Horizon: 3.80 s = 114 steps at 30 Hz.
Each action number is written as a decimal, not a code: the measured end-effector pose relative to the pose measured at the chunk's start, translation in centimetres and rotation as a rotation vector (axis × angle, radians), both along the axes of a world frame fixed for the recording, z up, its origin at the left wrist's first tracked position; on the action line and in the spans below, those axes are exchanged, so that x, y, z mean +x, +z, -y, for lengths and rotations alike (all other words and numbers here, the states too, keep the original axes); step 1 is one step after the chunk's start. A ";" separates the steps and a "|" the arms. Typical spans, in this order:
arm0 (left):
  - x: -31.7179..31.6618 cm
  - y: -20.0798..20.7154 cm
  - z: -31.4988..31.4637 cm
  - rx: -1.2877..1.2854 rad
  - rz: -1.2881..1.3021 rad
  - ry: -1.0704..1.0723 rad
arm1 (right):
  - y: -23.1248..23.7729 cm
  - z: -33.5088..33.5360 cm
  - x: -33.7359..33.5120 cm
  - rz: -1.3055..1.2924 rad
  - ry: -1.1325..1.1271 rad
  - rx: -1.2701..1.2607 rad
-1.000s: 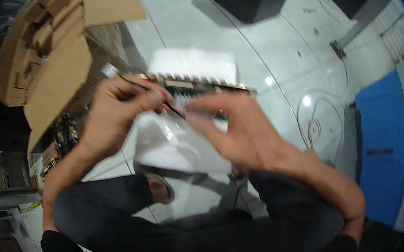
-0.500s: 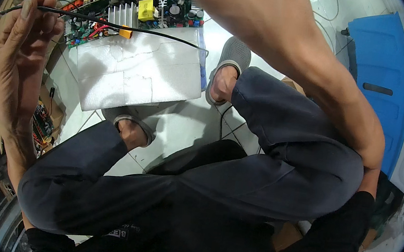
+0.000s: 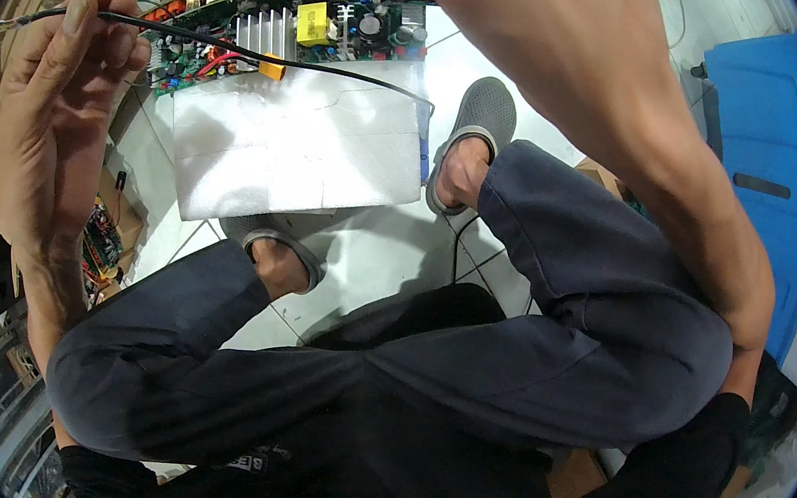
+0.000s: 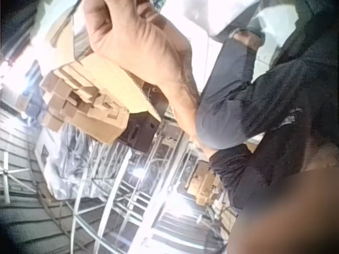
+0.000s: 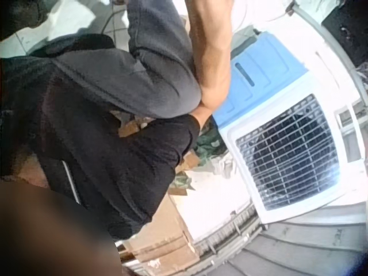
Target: The person sits on the floor and uses a heat gun to apply heat to a circuit board, then strips and twists wires by hand, and finally connects a wire to the board.
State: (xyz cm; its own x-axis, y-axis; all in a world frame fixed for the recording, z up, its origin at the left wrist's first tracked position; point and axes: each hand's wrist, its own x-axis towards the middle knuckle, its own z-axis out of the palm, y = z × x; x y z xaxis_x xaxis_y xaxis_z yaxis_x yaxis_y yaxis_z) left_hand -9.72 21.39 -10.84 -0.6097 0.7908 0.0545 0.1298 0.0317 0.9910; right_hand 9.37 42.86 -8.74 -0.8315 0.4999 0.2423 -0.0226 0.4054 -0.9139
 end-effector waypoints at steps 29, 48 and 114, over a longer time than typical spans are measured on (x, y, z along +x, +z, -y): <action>3.2 0.5 -1.8 0.100 0.285 -0.248 | -1.9 1.1 -0.7 -0.115 0.374 0.424; 4.2 1.0 -2.4 0.049 0.180 -0.138 | -1.4 0.6 -0.4 -0.041 0.271 0.364; 3.8 -1.2 -6.5 -0.209 -0.312 -0.332 | -16.0 -2.3 3.6 -0.363 -0.151 0.720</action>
State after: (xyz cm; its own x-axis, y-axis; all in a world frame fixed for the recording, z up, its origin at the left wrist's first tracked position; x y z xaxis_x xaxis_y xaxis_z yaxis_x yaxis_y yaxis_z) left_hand -5.95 27.85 -12.02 -0.3027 0.9530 0.0143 0.4561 0.1317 0.8802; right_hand 13.00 45.13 -24.75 -0.5757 0.2189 0.7878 -0.1655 0.9124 -0.3745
